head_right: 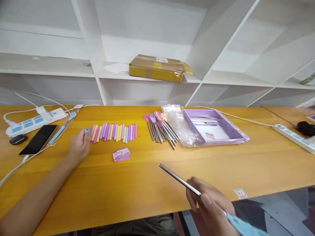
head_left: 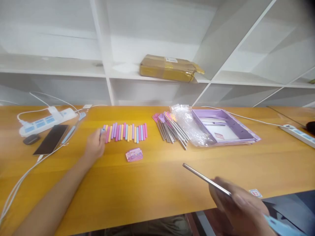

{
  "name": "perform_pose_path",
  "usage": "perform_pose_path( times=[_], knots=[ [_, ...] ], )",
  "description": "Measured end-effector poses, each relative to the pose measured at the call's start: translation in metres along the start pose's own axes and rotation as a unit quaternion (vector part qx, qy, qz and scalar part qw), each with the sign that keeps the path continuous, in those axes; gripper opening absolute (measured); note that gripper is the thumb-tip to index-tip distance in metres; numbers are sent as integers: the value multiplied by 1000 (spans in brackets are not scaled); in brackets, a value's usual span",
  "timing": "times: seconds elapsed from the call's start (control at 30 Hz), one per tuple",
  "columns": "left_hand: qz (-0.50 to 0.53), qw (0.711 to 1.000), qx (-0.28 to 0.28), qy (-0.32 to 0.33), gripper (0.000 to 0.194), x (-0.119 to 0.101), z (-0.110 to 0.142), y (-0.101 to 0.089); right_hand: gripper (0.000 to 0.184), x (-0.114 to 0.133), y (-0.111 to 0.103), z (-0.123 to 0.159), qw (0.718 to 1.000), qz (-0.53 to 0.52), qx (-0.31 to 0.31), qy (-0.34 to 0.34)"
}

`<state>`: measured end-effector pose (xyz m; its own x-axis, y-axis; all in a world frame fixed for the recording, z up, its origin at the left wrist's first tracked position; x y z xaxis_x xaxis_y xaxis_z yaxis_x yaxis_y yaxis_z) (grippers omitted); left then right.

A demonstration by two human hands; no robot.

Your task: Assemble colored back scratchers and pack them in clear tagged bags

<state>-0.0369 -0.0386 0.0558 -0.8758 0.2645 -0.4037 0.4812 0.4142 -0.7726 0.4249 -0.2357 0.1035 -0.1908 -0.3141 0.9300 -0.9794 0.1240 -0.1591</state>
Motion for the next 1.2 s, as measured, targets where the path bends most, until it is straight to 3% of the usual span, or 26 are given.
perform_pose_path(
  times=[0.1, 0.17, 0.23, 0.3, 0.4, 0.47, 0.53, 0.73, 0.97, 1.2],
  knots=[
    [3, 993, -62, -99, 32, 34, -13, -1, 40, -2, 1, -36, 991, 0, -66, -118],
    [8, 987, -76, -142, 37, 49, -16, 5, 36, -12, 8, -65, 980, 10, -99, -171],
    [12, 982, -66, -176, 51, 60, -17, 14, 39, -23, 16, -103, 974, 73, -93, -194],
    [16, 982, -52, -183, 62, 66, -17, 21, 43, -35, 24, -149, 954, 231, -58, -184],
    [21, 984, -42, -171, 58, 68, -18, 26, 37, -52, 35, -223, 861, 498, 42, -101],
    [29, 986, -34, -164, 52, 69, -18, 26, 33, -64, 39, -260, 839, 532, 97, -63],
    [38, 986, -23, -158, 49, 70, -16, 26, 32, -77, 41, -283, 838, 526, 136, -39],
    [70, 988, 34, -132, 47, 72, -15, 31, 27, -96, 25, -299, 830, 529, 175, 20],
    [78, 985, 48, -146, 47, 69, -16, 32, 17, -75, -10, -299, 839, 526, 137, 37],
    [101, 979, 49, -168, 45, 65, -13, 31, 6, -83, -11, -297, 803, 555, 193, 103]
  ],
)
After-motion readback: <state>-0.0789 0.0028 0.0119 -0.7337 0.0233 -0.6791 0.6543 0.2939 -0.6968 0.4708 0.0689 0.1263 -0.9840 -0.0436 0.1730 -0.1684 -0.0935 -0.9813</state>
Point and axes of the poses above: each hand's wrist, its own z-axis away from the middle knuckle, its own y-axis out of the palm, x = y × z, the point moved 2 cm from there along -z, towards the middle knuckle, and after that the axes turned 5 degrees about -y, right-handed, at the moved point
